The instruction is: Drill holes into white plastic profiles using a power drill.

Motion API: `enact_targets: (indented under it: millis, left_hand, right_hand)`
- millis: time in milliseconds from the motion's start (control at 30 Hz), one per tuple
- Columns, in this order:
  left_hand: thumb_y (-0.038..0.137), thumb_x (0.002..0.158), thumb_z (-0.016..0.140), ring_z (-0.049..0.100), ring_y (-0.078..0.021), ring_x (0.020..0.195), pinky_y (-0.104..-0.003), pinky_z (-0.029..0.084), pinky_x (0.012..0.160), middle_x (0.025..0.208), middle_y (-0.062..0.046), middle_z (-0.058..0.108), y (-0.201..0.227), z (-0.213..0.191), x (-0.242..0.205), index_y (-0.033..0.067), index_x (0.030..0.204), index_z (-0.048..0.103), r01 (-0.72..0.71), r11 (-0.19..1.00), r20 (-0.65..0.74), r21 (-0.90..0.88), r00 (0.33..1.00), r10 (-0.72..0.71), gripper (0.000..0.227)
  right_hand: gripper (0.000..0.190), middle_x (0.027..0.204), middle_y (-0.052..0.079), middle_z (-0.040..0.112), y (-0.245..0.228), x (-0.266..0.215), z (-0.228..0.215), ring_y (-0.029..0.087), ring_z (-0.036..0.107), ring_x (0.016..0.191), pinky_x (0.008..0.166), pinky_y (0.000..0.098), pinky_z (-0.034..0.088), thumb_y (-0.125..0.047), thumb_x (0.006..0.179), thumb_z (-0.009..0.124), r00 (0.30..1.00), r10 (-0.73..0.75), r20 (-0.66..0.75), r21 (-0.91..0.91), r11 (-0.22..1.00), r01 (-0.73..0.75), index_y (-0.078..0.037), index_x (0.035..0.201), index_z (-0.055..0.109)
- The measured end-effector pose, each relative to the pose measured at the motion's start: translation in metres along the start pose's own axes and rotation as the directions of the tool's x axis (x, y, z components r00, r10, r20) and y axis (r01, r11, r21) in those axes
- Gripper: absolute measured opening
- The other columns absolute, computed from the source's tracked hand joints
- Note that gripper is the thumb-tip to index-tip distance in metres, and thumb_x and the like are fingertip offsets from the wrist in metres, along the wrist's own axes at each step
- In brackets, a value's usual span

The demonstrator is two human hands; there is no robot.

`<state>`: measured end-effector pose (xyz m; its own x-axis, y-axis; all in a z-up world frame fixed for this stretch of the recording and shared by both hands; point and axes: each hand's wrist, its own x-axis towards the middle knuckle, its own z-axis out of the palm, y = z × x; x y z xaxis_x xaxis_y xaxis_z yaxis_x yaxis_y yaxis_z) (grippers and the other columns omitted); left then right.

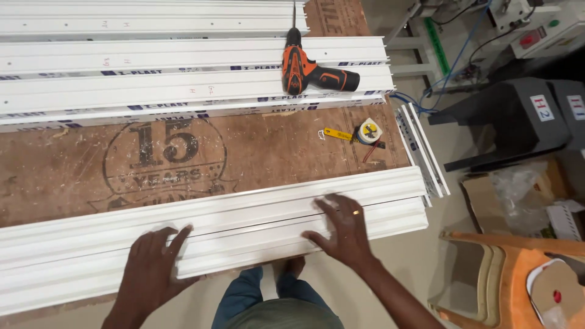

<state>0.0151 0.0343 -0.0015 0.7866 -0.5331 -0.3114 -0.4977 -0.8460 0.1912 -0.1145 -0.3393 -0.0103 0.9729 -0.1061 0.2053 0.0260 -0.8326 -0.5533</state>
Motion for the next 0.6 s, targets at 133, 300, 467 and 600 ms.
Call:
enact_targets:
  millis: [133, 300, 467, 600]
  left_hand:
    - [0.060, 0.057, 0.085, 0.052, -0.0342, 0.125, -0.051, 0.038, 0.109, 0.137, -0.012, 0.055, -0.015, 0.011, -0.007, 0.0241, 0.149, 0.048, -0.081, 0.996, -0.112, -0.031, 0.991, 0.077, 0.106]
    - [0.060, 0.054, 0.086, 0.053, -0.0335, 0.126, -0.054, 0.034, 0.117, 0.132, -0.011, 0.057, -0.032, 0.012, -0.021, 0.0261, 0.149, 0.049, -0.034, 0.998, -0.154, 0.046, 0.987, 0.041, 0.107]
    - [0.060, 0.046, 0.089, 0.051, -0.0331, 0.131, -0.055, 0.028, 0.122, 0.134, -0.012, 0.056, -0.046, 0.025, -0.028, 0.0288, 0.147, 0.050, -0.002, 1.000, -0.226, -0.027, 0.974, -0.005, 0.113]
    - [0.057, 0.049, 0.090, 0.051, -0.0331, 0.132, -0.057, 0.029, 0.122, 0.135, -0.012, 0.056, -0.041, 0.025, -0.032, 0.0266, 0.145, 0.048, -0.011, 0.999, -0.215, -0.042, 0.977, 0.002, 0.109]
  right_hand:
    - [0.077, 0.132, 0.022, 0.058, 0.011, 0.001, -0.019, 0.040, 0.050, 0.127, 0.108, 0.0562, 0.031, -0.048, 0.068, 0.089, 0.996, -0.050, 0.079, -0.113, 0.992, 0.058, -0.007, 0.129, 0.065]
    - [0.072, 0.133, 0.020, 0.060, 0.030, -0.029, 0.000, 0.038, 0.052, 0.128, 0.110, 0.0538, 0.035, -0.047, 0.073, 0.088, 0.990, -0.143, 0.015, -0.030, 0.989, 0.143, -0.009, 0.129, 0.065]
    - [0.049, 0.123, 0.011, 0.066, 0.038, -0.061, 0.006, 0.030, 0.059, 0.116, 0.102, 0.0481, 0.042, -0.042, 0.083, 0.086, 0.966, -0.251, 0.058, 0.069, 0.966, 0.247, -0.013, 0.120, 0.072]
    - [0.042, 0.123, 0.013, 0.064, 0.049, -0.081, 0.017, 0.032, 0.056, 0.115, 0.098, 0.0479, 0.042, -0.034, 0.082, 0.084, 0.974, -0.226, 0.012, -0.042, 0.973, 0.226, -0.013, 0.117, 0.073]
